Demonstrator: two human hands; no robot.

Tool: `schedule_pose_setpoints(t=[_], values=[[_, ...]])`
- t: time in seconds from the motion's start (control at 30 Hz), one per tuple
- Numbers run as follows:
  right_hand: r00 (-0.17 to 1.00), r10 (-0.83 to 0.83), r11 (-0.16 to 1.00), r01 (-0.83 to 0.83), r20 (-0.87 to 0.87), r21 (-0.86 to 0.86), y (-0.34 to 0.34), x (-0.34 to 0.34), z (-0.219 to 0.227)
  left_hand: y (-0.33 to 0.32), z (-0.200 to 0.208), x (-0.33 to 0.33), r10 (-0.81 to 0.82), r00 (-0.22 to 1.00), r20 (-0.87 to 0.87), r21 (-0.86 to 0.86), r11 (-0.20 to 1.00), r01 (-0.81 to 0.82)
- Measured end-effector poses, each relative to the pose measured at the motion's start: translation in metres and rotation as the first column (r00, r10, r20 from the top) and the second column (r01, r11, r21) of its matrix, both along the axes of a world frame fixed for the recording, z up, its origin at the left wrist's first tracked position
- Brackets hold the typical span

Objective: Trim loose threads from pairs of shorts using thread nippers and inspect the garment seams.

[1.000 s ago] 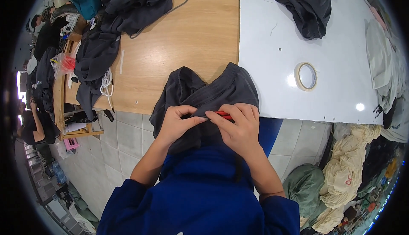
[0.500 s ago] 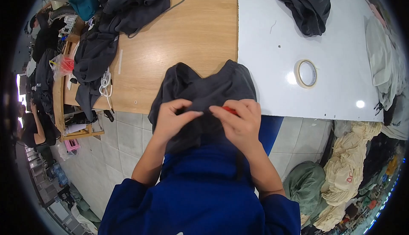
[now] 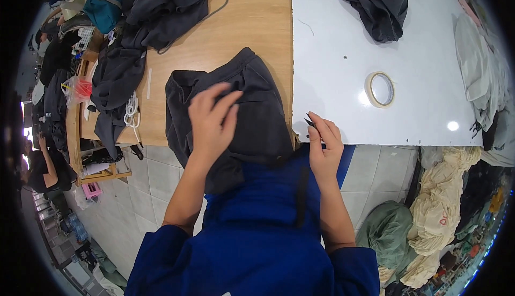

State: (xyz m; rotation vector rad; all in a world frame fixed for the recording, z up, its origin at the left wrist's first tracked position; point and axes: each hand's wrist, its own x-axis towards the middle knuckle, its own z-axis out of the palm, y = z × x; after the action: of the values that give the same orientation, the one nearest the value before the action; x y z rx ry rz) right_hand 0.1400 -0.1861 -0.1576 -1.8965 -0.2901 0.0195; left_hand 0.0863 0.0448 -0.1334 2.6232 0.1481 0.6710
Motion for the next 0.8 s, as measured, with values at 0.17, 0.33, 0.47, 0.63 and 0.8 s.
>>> schedule_pose_setpoints(t=[0.17, 0.33, 0.47, 0.63, 0.8], values=[[0.999, 0.026, 0.999, -0.028, 0.036, 0.042, 0.008, 0.000, -0.003, -0.016, -0.045, 0.028, -0.003, 0.995, -0.097, 0.070, 0.998, 0.009], [0.999, 0.039, 0.997, -0.037, -0.034, 0.074, 0.010, -0.001, 0.007, -0.013, -0.048, 0.031, -0.059, 0.995, -0.086, 0.045, 0.997, 0.063], [0.999, 0.042, 0.992, -0.042, 0.002, 0.120, 0.022, -0.004, 0.017, -0.024, -0.028, 0.017, -0.110, 0.994, 0.020, -0.085, 0.990, 0.111], [0.940, 0.119, 0.985, -0.072, 0.321, -0.154, 0.032, -0.004, 0.029, -0.031, -0.002, 0.007, -0.093, 0.987, 0.132, -0.095, 0.990, 0.105], [0.886, 0.140, 0.970, -0.034, 0.443, -0.239, 0.033, -0.005, 0.040, -0.033, 0.006, 0.003, -0.066, 0.986, 0.154, -0.061, 0.995, 0.076]])
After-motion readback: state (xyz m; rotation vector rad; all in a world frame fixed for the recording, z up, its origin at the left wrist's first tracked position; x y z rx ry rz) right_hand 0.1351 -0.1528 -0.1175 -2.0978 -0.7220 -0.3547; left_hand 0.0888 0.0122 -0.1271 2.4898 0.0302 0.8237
